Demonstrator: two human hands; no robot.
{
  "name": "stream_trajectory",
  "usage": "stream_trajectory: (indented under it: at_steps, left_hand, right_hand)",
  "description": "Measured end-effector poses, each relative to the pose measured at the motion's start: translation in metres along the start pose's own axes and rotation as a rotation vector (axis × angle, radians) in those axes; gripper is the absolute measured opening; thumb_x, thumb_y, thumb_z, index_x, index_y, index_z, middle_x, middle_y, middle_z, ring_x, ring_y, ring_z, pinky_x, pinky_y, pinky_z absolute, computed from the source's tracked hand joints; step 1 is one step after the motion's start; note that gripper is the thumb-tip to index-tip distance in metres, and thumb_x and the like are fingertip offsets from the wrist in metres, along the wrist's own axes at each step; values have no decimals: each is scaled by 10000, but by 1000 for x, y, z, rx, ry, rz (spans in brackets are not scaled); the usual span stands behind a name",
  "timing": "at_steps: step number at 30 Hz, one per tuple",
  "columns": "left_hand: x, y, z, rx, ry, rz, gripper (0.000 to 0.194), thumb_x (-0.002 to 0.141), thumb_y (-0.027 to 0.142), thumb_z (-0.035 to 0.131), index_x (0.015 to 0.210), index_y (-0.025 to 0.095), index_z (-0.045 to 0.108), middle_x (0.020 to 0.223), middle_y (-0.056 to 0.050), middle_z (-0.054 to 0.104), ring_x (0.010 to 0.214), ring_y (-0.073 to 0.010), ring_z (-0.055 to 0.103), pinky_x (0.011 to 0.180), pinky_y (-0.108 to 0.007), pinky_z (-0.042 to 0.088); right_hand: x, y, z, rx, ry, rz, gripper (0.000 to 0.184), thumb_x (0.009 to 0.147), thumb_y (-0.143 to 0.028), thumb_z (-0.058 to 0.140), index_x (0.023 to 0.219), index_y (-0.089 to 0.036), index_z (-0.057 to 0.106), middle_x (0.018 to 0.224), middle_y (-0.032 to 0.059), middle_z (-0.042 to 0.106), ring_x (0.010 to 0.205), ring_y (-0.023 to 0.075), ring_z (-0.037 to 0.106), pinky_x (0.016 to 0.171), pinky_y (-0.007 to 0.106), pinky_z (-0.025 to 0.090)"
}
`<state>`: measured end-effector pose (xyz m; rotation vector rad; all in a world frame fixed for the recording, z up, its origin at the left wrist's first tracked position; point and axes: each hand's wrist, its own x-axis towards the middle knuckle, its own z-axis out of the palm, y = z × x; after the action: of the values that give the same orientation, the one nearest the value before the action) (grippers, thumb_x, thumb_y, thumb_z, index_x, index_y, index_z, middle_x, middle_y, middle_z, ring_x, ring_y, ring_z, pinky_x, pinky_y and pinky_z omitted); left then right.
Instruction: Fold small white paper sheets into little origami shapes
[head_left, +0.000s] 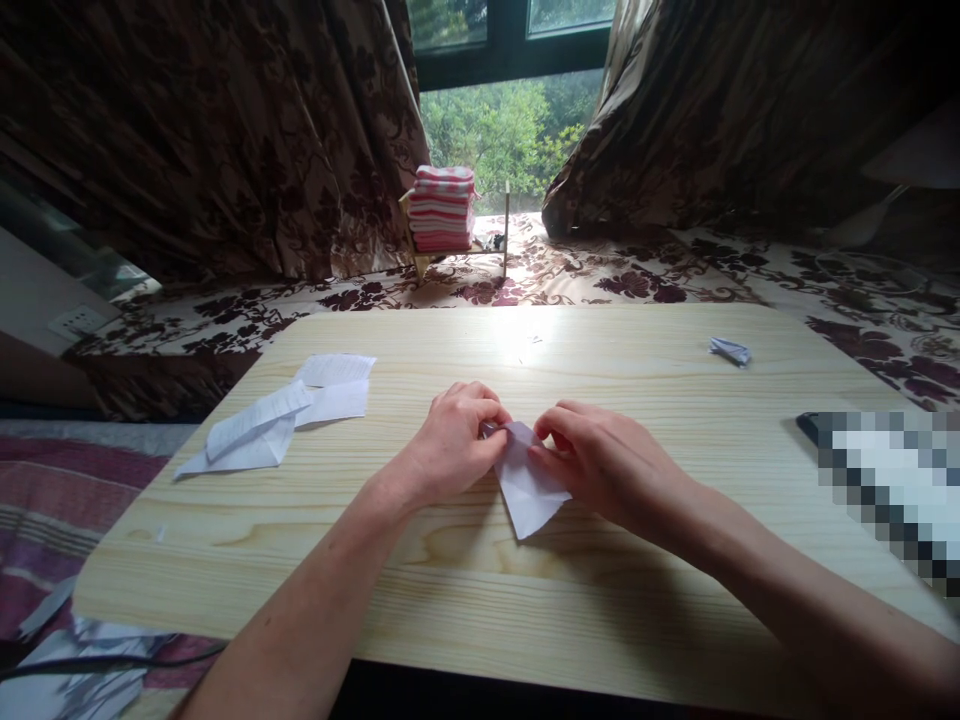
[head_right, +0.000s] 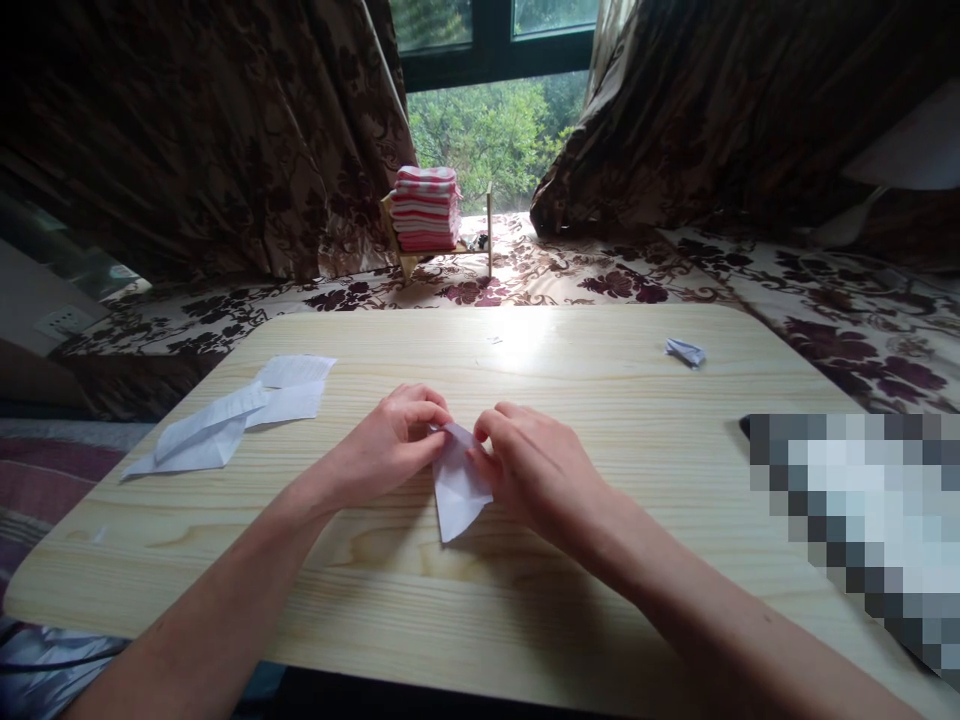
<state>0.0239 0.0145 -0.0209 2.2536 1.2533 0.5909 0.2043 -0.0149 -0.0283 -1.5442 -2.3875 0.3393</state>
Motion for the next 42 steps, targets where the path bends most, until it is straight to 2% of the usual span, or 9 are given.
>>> stream_trajectory:
  at_steps: [5, 9, 12, 20, 25, 29, 38, 42]
  left_hand:
    - [-1, -1, -2, -79, 22, -9, 166, 760, 98, 527, 760, 191, 664, 894, -30, 627, 939, -178, 540, 876, -342, 448]
    - [0, 1, -1, -47, 13, 9, 146, 790, 138, 535, 759, 189, 668, 871, -38, 626, 929, -189, 536, 877, -357, 442]
    - [0, 2, 1, -3, 10, 15, 134, 782, 137, 546, 788, 196, 667, 885, -36, 626, 942, -198, 527, 883, -370, 433]
    - [0, 0, 8, 98, 28, 6, 116, 748, 119, 560, 762, 188, 652, 906, -41, 626, 950, -211, 524, 889, -385, 419]
    - [-1, -1, 10, 121, 45, 3, 103, 743, 126, 569, 760, 185, 651, 914, -44, 630, 944, -216, 528, 879, -384, 426]
    - [-1, -3, 11, 117, 64, 18, 99, 750, 136, 569, 735, 191, 650, 894, -36, 631, 949, -217, 526, 879, -383, 425]
    - [-3, -1, 11, 116, 73, 7, 105, 749, 127, 574, 772, 191, 654, 894, -40, 623, 939, -217, 520, 867, -380, 425]
    - [-8, 2, 8, 104, 139, 23, 134, 754, 143, 590, 861, 199, 648, 945, -43, 602, 957, -213, 511, 874, -384, 420]
  right_hand:
    - [1, 0, 2, 27, 9, -10, 175, 859, -253, 483, 745, -178, 594, 686, 8, 576, 579, 119, 467, 539, 236, 296]
    - [3, 0, 3, 53, 143, -22, 118, 846, -275, 524, 855, -180, 593, 757, 24, 589, 625, 132, 494, 559, 236, 324]
    - [5, -1, 3, 95, 199, -34, 108, 854, -245, 511, 816, -179, 589, 790, 34, 599, 645, 132, 509, 569, 237, 340]
    - [6, -4, 1, 219, 122, 55, 191, 865, -257, 501, 748, -173, 627, 792, 27, 570, 618, 112, 496, 562, 242, 355]
    - [9, -4, 2, 269, 92, 61, 189, 865, -247, 498, 796, -173, 658, 784, 22, 544, 618, 109, 490, 558, 240, 361]
    - [11, -2, 5, 306, 99, 54, 210, 868, -235, 487, 749, -161, 644, 756, 21, 533, 610, 107, 480, 550, 238, 358]
    - [6, 1, 1, 246, 80, 79, 151, 827, -237, 530, 731, -172, 628, 776, 18, 554, 613, 109, 494, 553, 240, 360]
    - [5, 3, 1, 212, 55, 83, 176, 834, -244, 518, 709, -175, 621, 768, 17, 571, 620, 113, 509, 550, 240, 353]
